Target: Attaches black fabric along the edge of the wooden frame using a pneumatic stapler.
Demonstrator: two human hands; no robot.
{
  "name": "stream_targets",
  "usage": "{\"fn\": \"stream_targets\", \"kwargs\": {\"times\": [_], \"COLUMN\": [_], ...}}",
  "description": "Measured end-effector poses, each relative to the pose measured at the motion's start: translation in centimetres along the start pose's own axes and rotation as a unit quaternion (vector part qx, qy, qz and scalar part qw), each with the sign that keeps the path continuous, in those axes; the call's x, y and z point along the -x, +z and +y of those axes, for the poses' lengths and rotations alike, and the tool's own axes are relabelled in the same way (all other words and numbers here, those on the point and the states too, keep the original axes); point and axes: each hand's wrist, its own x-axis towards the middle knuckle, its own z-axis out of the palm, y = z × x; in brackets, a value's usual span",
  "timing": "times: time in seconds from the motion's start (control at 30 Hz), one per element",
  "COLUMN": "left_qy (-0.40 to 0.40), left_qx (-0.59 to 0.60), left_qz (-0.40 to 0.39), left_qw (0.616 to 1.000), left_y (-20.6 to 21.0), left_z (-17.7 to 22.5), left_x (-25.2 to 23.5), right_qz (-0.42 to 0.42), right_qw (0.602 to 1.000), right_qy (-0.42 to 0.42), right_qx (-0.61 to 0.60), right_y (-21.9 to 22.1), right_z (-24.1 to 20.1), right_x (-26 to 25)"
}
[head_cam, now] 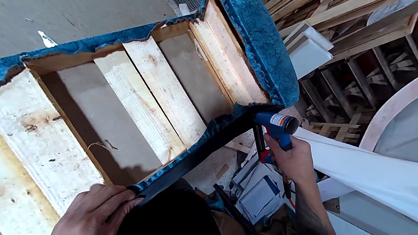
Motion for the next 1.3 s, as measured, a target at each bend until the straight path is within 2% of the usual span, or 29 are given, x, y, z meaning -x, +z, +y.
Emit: {"fn": "stream_targets", "kwargs": {"times": [0.23,0.67,1.3], "left_qy": [-0.049,-0.009,0.012], "left_qx": [0.003,0.024,0.009], "left_qz": [0.027,0.048,0.085], "left_qw": [0.998,0.999,0.996], "left_y": [-0.1,-0.1,-2.7], "left_z": [0.0,-1.8,-7.6], "left_x": [0.0,0.7,8.2], "right_qz": [-0.008,-0.041,-0.06], "right_qw": [1.0,0.999,0.997], "right_qy": [0.01,-0.015,-0.042], "right_qx": [0.027,0.004,0.028], "right_y": [0.1,2.7,7.8], "right_z": [-0.7,-4.5,-12.9], "right_x": [0.4,5.2,14.9]}}
